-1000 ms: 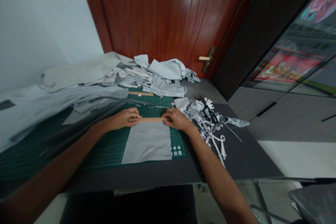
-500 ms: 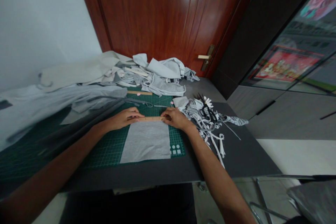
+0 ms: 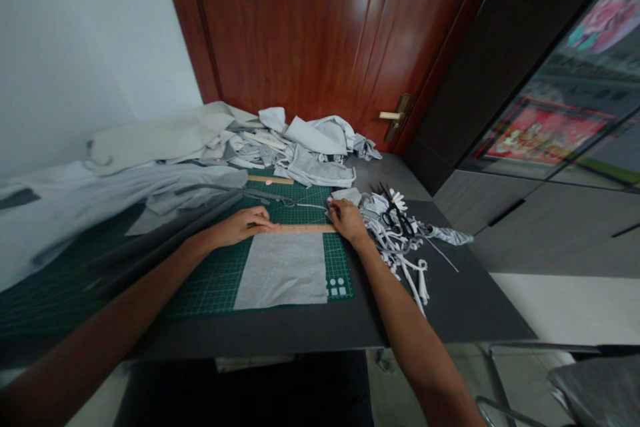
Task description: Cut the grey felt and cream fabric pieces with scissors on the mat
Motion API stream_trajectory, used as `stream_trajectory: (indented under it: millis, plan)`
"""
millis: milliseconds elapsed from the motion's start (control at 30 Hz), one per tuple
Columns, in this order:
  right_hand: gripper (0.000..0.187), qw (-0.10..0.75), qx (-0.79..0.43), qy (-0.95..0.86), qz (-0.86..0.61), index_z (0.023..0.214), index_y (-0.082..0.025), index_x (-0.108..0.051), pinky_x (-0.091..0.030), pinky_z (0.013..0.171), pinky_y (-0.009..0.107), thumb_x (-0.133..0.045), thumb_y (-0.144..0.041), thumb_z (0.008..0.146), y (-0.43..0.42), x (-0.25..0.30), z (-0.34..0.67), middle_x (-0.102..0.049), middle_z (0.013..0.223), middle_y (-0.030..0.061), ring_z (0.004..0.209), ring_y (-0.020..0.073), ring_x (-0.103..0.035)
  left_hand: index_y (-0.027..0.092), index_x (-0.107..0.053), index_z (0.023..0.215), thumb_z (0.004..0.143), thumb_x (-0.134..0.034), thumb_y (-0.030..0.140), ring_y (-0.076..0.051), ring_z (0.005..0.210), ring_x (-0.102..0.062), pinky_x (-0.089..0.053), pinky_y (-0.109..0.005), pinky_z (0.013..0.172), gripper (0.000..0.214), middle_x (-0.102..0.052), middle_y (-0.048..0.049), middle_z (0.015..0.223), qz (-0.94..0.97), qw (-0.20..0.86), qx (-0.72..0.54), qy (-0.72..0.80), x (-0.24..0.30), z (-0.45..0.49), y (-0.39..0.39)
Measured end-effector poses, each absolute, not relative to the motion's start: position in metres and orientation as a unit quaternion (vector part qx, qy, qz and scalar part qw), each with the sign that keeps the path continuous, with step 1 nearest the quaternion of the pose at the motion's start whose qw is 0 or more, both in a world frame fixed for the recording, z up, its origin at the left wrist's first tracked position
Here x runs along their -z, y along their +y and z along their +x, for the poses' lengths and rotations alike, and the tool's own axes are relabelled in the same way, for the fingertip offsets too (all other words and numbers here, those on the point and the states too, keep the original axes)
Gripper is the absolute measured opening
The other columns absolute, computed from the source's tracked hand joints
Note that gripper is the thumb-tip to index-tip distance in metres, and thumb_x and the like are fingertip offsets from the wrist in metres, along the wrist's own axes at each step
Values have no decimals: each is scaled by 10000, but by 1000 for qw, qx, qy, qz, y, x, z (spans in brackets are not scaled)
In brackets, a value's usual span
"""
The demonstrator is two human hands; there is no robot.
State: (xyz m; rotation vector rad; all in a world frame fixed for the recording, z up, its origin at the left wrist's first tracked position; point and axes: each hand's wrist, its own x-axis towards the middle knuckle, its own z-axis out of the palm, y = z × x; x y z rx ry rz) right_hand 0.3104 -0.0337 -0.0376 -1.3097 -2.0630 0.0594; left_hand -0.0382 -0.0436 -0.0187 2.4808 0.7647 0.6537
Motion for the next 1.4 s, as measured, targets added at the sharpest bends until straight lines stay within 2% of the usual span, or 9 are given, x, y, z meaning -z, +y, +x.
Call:
stream_trajectory:
  millis: [167, 367, 500, 700, 933, 1133, 1400]
  plan:
    - [302, 300, -7, -751, -588, 1147, -171, -677, -478, 960, 362, -437, -272, 993, -24, 38, 299, -712, 1158, 147, 1069, 247, -659, 197, -770, 1077, 988, -502, 523, -187, 917, -607, -460, -295, 838, 431, -630, -75, 985, 902, 231, -232, 282, 19, -39, -42]
    - [364, 239, 3, -683, -690, 1174, -202, -673, -490, 843, 351, -443, -430, 1008, -19, 25, 284, -749, 1011, 143, 964, 267, -703, 175, -774, 1059, 991, -485, 536, -186, 891, -588, -450, -287, 809, 467, -604, -66, 920, 903, 220, -234, 286, 20, -38, -41]
    - [366, 208, 5, -671, -711, 1214, -240, -656, -480, 844, 336, -434, -448, 1009, -21, 21, 277, -746, 1047, 123, 986, 257, -700, 164, -776, 1048, 990, -491, 528, -177, 860, -577, -443, -278, 794, 466, -594, -62, 897, 907, 222, -232, 273, 20, -38, -39]
    - [378, 193, 11, -667, -720, 1240, -236, -633, -475, 838, 324, -409, -445, 1019, -21, 20, 276, -740, 1088, 119, 1003, 249, -697, 169, -775, 1058, 982, -510, 530, -162, 827, -573, -433, -266, 761, 453, -596, -59, 910, 903, 239, -246, 257, 22, -40, -36]
    - [332, 217, 7, -663, -716, 1164, -186, -648, -465, 791, 308, -465, -406, 997, -18, 25, 280, -740, 1010, 129, 951, 244, -697, 189, -757, 1149, 999, -487, 510, -158, 823, -568, -422, -254, 743, 445, -589, -55, 906, 901, 244, -235, 272, 19, -41, -38]
    - [222, 270, 2, -693, -669, 1086, -182, -647, -444, 770, 261, -528, -310, 948, -17, 32, 290, -730, 945, 69, 885, 191, -672, 181, -749, 1160, 1002, -493, 491, -166, 861, -586, -434, -260, 771, 432, -594, -59, 933, 900, 245, -234, 274, 18, -39, -40]
    - [188, 363, -7, -718, -594, 946, -163, -662, -463, 795, 316, -519, -278, 910, -17, 34, 295, -704, 921, 108, 833, 210, -635, 185, -751, 1141, 1007, -488, 475, -171, 859, -594, -435, -264, 771, 414, -610, -65, 942, 904, 238, -230, 272, 18, -40, -40]
